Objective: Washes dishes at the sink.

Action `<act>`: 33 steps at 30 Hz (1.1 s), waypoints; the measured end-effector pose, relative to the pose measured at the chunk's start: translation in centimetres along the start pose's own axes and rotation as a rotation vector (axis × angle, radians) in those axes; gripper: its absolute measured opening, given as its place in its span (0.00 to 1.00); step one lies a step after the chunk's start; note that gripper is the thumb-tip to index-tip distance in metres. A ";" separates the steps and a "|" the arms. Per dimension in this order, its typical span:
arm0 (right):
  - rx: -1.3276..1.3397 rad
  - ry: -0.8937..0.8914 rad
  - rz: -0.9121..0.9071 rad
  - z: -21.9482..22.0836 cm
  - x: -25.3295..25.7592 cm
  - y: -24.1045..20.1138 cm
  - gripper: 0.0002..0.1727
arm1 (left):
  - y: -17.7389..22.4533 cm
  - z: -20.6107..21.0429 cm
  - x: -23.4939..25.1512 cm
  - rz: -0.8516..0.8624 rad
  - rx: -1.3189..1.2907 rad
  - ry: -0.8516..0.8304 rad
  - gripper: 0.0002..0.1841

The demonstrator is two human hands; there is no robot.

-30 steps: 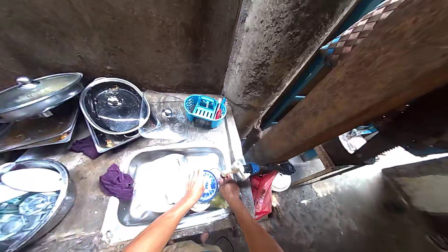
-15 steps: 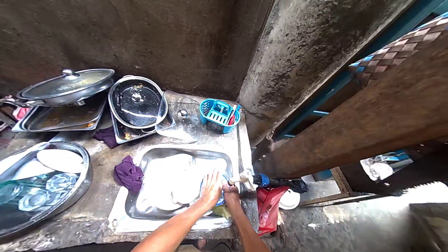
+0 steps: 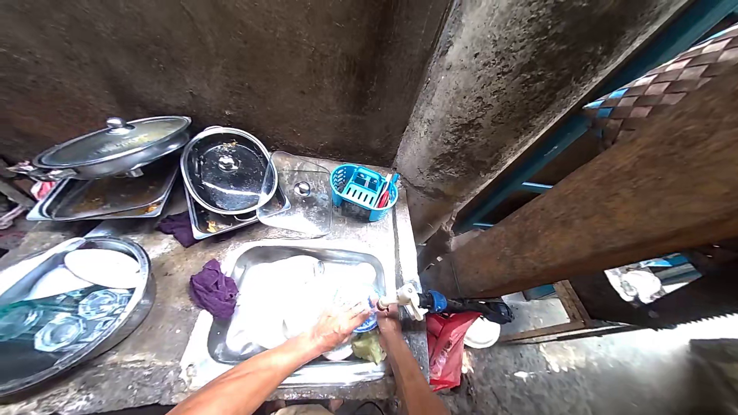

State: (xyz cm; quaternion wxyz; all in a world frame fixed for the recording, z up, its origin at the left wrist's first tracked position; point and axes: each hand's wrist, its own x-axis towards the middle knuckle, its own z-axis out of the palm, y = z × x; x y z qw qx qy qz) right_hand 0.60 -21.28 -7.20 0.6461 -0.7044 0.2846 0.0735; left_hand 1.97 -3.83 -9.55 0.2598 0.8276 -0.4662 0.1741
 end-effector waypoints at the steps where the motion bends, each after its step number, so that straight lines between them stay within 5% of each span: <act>1: 0.140 -0.018 0.002 0.1 -0.2 -0.1 0.12 | 0.3 0.1 0.5 -0.024 0.004 0.077 0.18; 5: 0.634 -0.079 -0.081 1.5 -0.2 0.6 0.15 | 2.5 -0.8 2.4 -0.359 -0.143 0.310 0.14; 10: 0.634 -0.012 -0.005 3.6 -0.8 1.3 0.23 | 2.7 -2.5 4.1 -1.087 -0.623 0.488 0.23; 14: 0.826 -0.038 0.010 3.0 -1.4 0.5 0.19 | 1.1 -0.4 4.4 -1.305 -0.467 0.270 0.20; 16: 0.783 -0.009 -0.003 2.6 -1.6 0.3 0.20 | 1.9 -0.3 5.2 -1.205 -0.381 0.116 0.23; 20: 0.694 0.044 -0.035 1.5 -2.0 -0.1 0.11 | 3.7 2.2 4.8 -0.668 -0.190 0.066 0.24; 24: 0.749 0.003 0.021 -0.3 -2.5 -0.3 0.12 | 3.6 2.1 5.7 -0.391 -0.328 -0.020 0.26; 29: 0.568 -0.022 0.079 -0.4 -3.0 -0.3 0.16 | -0.1 -0.6 9.6 -0.407 -0.490 -0.570 0.22; 31: 0.590 0.002 0.006 -0.3 -2.8 -0.5 0.21 | 0.0 -1.0 10.2 -0.485 -0.402 -0.562 0.24; 33: 0.647 0.050 -0.049 -0.2 -2.4 -0.5 0.16 | 1.6 -0.2 8.8 -0.556 -0.307 -0.328 0.28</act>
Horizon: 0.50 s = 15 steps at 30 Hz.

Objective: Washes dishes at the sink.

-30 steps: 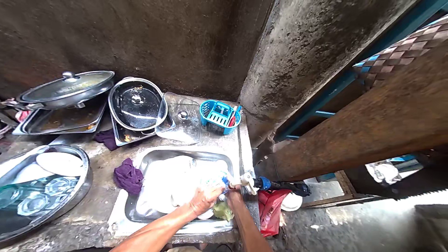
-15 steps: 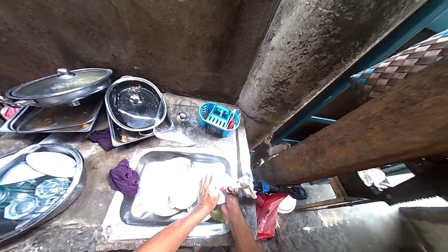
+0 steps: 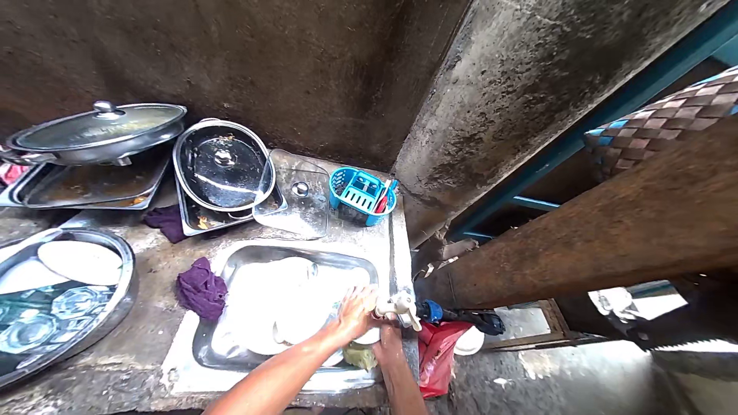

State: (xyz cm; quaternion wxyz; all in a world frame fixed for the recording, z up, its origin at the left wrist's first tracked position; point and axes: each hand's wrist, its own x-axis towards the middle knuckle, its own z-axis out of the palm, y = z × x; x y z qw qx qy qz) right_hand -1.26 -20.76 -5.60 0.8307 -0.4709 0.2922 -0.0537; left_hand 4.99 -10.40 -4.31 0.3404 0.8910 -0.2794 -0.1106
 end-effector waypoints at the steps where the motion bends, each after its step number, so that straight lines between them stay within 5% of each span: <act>1: 0.037 0.015 -0.015 0.2 0.1 -0.3 0.12 | 0.0 1.4 -1.0 0.048 0.019 0.184 0.27; 4: 0.060 0.004 -0.025 0.3 0.2 -0.9 0.10 | -2.0 4.9 -3.9 0.319 0.218 0.603 0.25; 9: 0.066 0.001 0.125 0.4 0.8 -0.1 0.12 | -7.0 3.0 -5.3 0.483 0.274 0.548 0.23; 12: 0.065 -0.037 0.145 1.6 0.6 -0.3 0.19 | -6.4 0.9 -5.0 0.369 0.235 0.642 0.15; 15: -0.149 -0.235 0.055 1.1 1.9 0.0 0.21 | -4.2 0.4 -4.8 -0.053 -0.078 0.623 0.16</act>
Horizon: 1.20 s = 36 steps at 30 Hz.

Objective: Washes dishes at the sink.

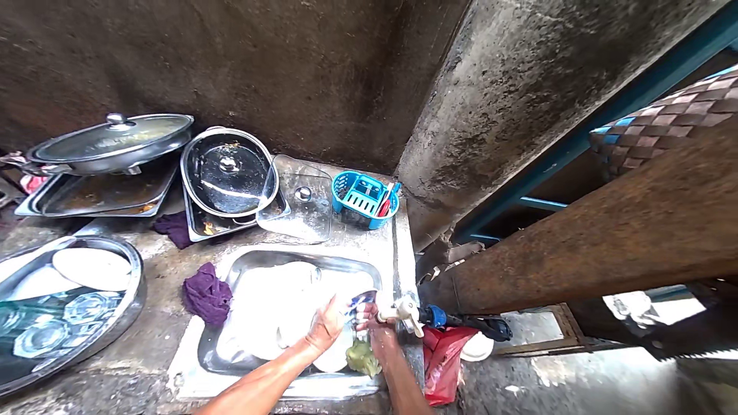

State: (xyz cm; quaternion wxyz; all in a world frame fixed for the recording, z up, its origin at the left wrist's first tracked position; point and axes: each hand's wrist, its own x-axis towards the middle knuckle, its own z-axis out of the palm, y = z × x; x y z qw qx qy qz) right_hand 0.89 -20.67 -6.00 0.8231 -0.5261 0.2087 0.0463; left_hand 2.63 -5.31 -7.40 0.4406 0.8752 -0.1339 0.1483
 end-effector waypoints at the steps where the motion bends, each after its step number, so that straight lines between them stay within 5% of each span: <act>1: -0.195 0.031 -0.020 0.1 0.2 0.1 0.15 | 0.7 -0.1 0.3 -0.180 -0.065 0.016 0.18; 5: -0.866 0.213 -0.026 0.3 0.5 0.3 0.18 | 1.0 0.6 0.6 -0.675 -0.312 0.122 0.24; 9: -0.488 0.253 0.067 1.6 -1.1 -0.3 0.25 | 2.5 2.5 -1.1 -0.922 -0.556 0.032 0.26; 11: -0.481 0.301 -0.015 0.8 -0.8 -0.1 0.21 | 2.6 2.2 -0.6 -0.960 -0.593 -0.114 0.25; 16: -0.745 0.242 -0.046 -1.2 -0.7 -0.6 0.17 | -1.1 0.0 5.5 -0.600 -0.121 -0.745 0.23; 20: -0.725 0.175 -0.029 -1.1 -1.0 -0.4 0.17 | 1.0 0.1 9.1 -0.315 0.105 -0.932 0.25; 23: -0.615 0.165 -0.108 -1.4 -0.8 0.3 0.16 | 3.4 1.3 9.2 -0.186 0.293 -0.902 0.29; 28: -0.451 0.249 -0.080 0.7 -0.9 0.2 0.23 | 4.0 3.5 5.3 0.068 0.288 -0.529 0.30; 33: -0.110 0.255 -0.166 -0.8 1.3 2.3 0.17 | 2.7 1.3 0.7 0.225 0.291 -0.549 0.28; 36: -0.216 0.237 -0.083 -0.6 1.1 1.2 0.18 | 0.5 -0.3 -0.1 0.227 0.268 -0.567 0.30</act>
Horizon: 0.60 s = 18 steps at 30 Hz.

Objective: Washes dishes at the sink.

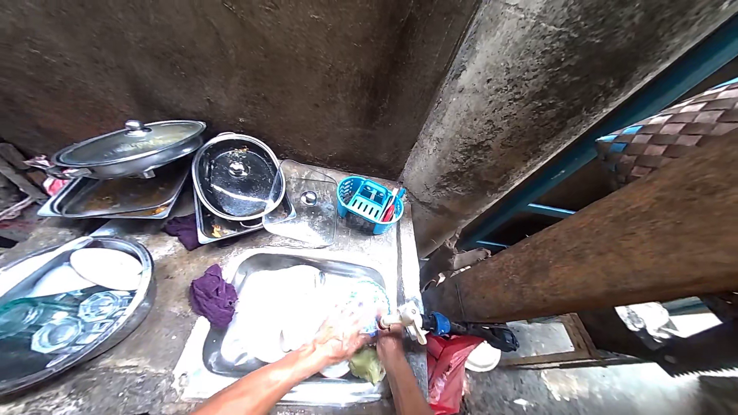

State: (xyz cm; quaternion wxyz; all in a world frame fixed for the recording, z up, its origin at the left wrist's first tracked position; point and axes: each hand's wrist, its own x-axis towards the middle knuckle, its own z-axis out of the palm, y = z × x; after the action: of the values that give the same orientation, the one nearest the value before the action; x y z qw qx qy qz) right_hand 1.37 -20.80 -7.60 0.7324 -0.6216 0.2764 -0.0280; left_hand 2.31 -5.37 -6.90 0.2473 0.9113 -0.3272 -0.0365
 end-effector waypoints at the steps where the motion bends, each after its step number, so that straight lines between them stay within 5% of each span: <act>1: -0.060 0.023 0.051 0.3 -0.1 -0.3 0.16 | -0.5 -1.1 0.3 -0.089 -0.029 -0.098 0.32; 5: -0.166 0.048 0.177 1.3 -0.2 0.5 0.21 | -1.4 -3.6 2.4 -0.396 -0.215 -0.108 0.39; 9: 0.003 0.095 0.185 2.1 -0.7 0.9 0.23 | -1.5 -3.8 4.2 -0.716 -0.735 0.169 0.18; 12: 0.092 0.090 0.126 2.8 -1.4 0.6 0.24 | 0.6 -1.2 3.5 -0.885 -1.170 0.480 0.21; 14: -0.095 0.055 0.038 3.3 -2.0 0.0 0.25 | 1.1 1.1 3.1 -0.979 -1.396 0.636 0.23; 18: -0.759 -0.080 -0.162 3.3 -3.4 -2.6 0.27 | 0.9 3.1 3.0 -1.154 -1.493 0.603 0.32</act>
State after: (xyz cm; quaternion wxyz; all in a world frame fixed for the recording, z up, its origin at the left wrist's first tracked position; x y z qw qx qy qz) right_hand 0.74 -17.15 -3.71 0.4561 -0.8687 0.1883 0.0429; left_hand 3.42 -9.14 -8.89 0.7756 0.5124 0.3503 -0.1150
